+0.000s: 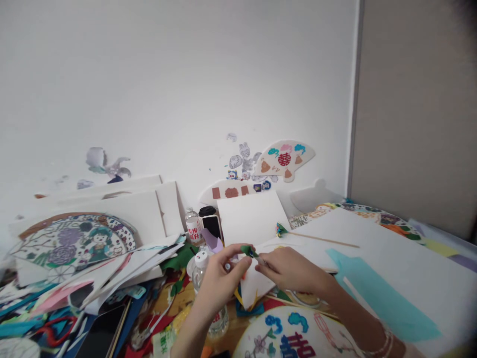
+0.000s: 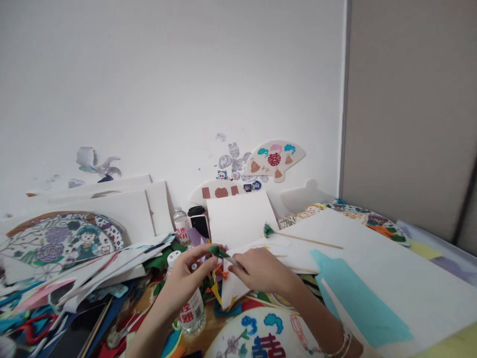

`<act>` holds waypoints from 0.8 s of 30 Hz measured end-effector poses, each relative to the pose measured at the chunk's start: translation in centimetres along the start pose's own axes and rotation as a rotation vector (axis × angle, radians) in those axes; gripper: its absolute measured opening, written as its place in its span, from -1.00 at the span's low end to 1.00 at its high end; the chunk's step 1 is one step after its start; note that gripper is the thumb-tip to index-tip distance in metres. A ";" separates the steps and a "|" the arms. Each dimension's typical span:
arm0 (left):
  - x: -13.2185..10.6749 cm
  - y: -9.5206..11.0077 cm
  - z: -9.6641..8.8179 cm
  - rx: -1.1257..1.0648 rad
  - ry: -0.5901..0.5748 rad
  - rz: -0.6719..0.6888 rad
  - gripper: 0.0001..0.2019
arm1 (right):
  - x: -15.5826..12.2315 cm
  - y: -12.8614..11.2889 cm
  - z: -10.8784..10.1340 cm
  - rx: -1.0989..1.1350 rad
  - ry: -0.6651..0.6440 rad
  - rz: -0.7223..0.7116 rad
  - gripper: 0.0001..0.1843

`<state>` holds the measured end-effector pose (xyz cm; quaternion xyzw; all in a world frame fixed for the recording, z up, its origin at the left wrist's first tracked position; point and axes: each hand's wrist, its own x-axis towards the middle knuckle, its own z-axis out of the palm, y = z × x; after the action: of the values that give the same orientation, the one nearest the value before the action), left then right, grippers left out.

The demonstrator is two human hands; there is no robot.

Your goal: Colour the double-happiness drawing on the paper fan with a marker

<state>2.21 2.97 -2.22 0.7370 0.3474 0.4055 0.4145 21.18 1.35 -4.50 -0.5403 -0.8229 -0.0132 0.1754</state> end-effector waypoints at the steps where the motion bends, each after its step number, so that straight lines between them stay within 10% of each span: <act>1: 0.1 -0.1 -0.1 0.003 0.012 0.001 -0.71 | 0.0 0.1 0.0 -0.018 0.006 0.004 -0.56; 18: -2.3 1.8 -1.0 0.168 0.258 0.126 -0.75 | -0.1 1.9 0.5 0.232 -0.098 -0.006 -0.61; 20: -3.8 1.4 0.5 0.196 0.141 0.197 -0.78 | -0.1 2.5 1.3 0.337 -0.178 -0.006 -0.66; 24: -8.0 -1.4 5.5 0.439 -0.461 0.495 -0.79 | -1.1 3.9 4.4 0.544 -0.354 0.040 -0.68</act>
<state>3.44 -5.02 -7.77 0.9411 0.1356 0.2331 0.2041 23.88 2.96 -9.60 -0.4836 -0.8032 0.3048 0.1678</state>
